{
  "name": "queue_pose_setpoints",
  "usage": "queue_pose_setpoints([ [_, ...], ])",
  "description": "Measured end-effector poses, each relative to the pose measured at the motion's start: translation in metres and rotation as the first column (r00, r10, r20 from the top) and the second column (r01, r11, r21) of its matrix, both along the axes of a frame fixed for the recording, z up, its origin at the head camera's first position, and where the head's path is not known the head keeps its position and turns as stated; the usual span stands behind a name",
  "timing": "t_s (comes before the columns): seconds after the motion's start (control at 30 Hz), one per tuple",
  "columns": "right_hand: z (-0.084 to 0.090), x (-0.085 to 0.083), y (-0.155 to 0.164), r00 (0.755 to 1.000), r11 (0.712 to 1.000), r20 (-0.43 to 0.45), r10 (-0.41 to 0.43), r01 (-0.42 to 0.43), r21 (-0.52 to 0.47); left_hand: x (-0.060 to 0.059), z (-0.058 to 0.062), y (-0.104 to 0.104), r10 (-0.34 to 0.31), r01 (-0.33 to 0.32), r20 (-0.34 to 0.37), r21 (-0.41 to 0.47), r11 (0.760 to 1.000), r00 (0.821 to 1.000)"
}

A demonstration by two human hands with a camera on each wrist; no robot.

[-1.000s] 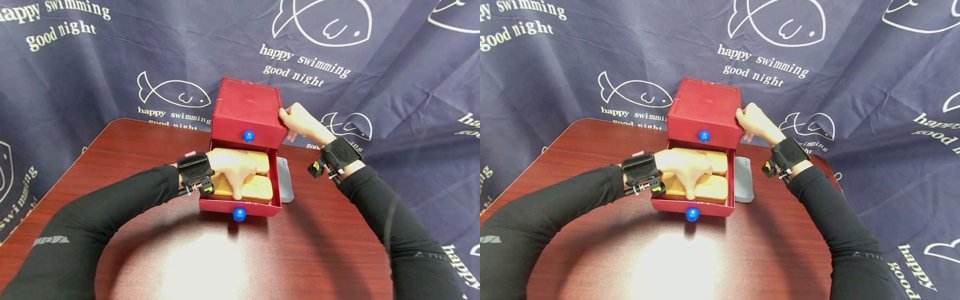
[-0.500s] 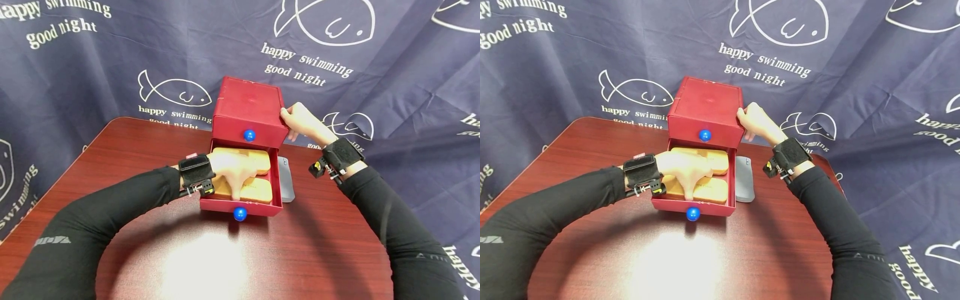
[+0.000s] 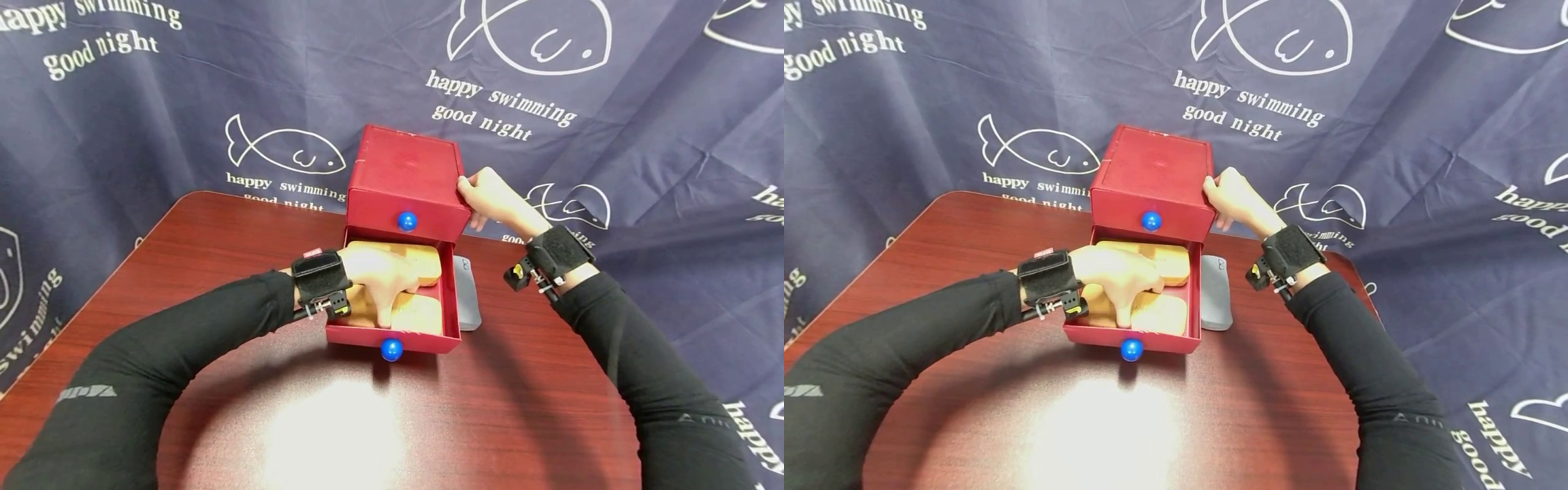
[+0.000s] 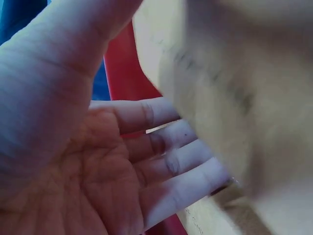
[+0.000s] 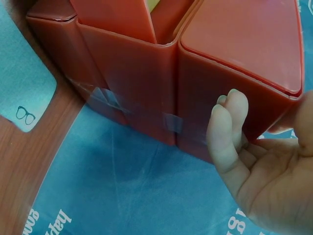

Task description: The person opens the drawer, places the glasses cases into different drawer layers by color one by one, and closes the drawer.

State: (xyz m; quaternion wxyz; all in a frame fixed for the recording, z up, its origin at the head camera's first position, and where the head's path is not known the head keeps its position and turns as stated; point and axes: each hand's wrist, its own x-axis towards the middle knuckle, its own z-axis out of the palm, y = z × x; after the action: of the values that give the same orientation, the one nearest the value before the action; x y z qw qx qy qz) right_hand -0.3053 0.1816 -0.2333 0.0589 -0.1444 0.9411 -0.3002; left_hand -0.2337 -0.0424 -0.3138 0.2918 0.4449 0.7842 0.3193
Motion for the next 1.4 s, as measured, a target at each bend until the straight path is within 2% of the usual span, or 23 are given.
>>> queue_pose_setpoints([
  [0.03,0.0,0.0,0.0,1.0,1.0,-0.001,0.0,0.0,-0.001,0.002,0.005,0.003,0.009,-0.02,-0.1,-0.103,0.994,0.995],
  [0.1,-0.001,0.0,0.0,1.0,1.0,0.0,0.001,-0.001,-0.005,0.004,0.014,0.01,-0.032,-0.06,-0.291,-0.299,0.952,0.956],
  [0.13,-0.001,0.0,0.0,1.0,1.0,-0.002,0.0,0.0,-0.005,0.007,0.018,0.012,-0.057,-0.068,-0.314,-0.373,0.925,0.948],
  [0.2,-0.001,0.0,0.0,1.0,1.0,-0.001,0.002,-0.002,-0.007,0.007,0.02,0.015,-0.104,-0.058,-0.329,-0.447,0.892,0.939],
  [0.27,-0.001,0.0,0.001,1.0,1.0,-0.002,0.005,-0.005,-0.011,0.008,0.022,0.017,-0.143,-0.041,-0.34,-0.482,0.875,0.93],
  [0.47,0.0,0.0,0.0,1.0,1.0,-0.008,0.01,-0.01,-0.013,0.006,0.025,0.017,-0.171,-0.01,-0.348,-0.461,0.887,0.922],
  [0.6,0.0,0.0,-0.001,1.0,1.0,-0.004,0.011,-0.011,-0.01,0.006,0.03,0.014,-0.134,-0.012,-0.306,-0.432,0.902,0.942],
  [0.77,0.001,0.0,-0.002,1.0,1.0,-0.008,0.013,-0.013,-0.011,0.008,0.038,0.009,-0.12,-0.025,-0.315,-0.421,0.907,0.941],
  [0.87,0.0,0.0,-0.002,1.0,1.0,-0.01,0.015,-0.015,-0.012,0.009,0.044,0.006,-0.113,-0.041,-0.352,-0.402,0.915,0.929],
  [1.0,0.0,0.0,-0.002,1.0,1.0,-0.009,0.014,-0.014,-0.01,0.016,0.048,0.0,-0.08,-0.055,-0.423,-0.296,0.953,0.902],
  [1.1,0.0,0.0,-0.001,1.0,1.0,-0.006,0.006,-0.006,-0.006,0.026,0.047,-0.002,-0.056,-0.035,-0.483,-0.178,0.983,0.874],
  [1.17,-0.001,0.0,0.0,1.0,1.0,-0.003,0.0,0.0,-0.005,0.035,0.043,0.0,-0.028,-0.04,-0.52,-0.119,0.992,0.854],
  [1.2,0.0,0.001,0.0,1.0,1.0,-0.002,-0.001,0.001,-0.005,0.041,0.04,0.001,-0.024,-0.032,-0.528,-0.096,0.995,0.849],
  [1.27,-0.001,0.001,0.0,1.0,1.0,-0.001,-0.004,0.004,-0.006,0.053,0.034,0.004,-0.022,-0.014,-0.575,-0.058,0.998,0.818],
  [1.3,-0.001,0.001,0.0,1.0,1.0,-0.001,-0.004,0.004,-0.008,0.06,0.03,0.005,-0.026,-0.002,-0.616,-0.045,0.999,0.787],
  [1.33,-0.001,0.001,0.0,1.0,1.0,0.001,-0.004,0.004,-0.01,0.066,0.026,0.006,-0.028,0.009,-0.669,-0.033,0.999,0.743],
  [1.37,-0.001,0.001,0.0,1.0,1.0,0.002,-0.003,0.003,-0.011,0.072,0.022,0.006,-0.044,0.034,-0.724,-0.029,0.999,0.688],
  [1.4,0.0,0.002,0.0,1.0,1.0,0.002,-0.004,0.004,-0.012,0.078,0.018,0.006,-0.054,0.047,-0.782,-0.031,0.998,0.621],
])
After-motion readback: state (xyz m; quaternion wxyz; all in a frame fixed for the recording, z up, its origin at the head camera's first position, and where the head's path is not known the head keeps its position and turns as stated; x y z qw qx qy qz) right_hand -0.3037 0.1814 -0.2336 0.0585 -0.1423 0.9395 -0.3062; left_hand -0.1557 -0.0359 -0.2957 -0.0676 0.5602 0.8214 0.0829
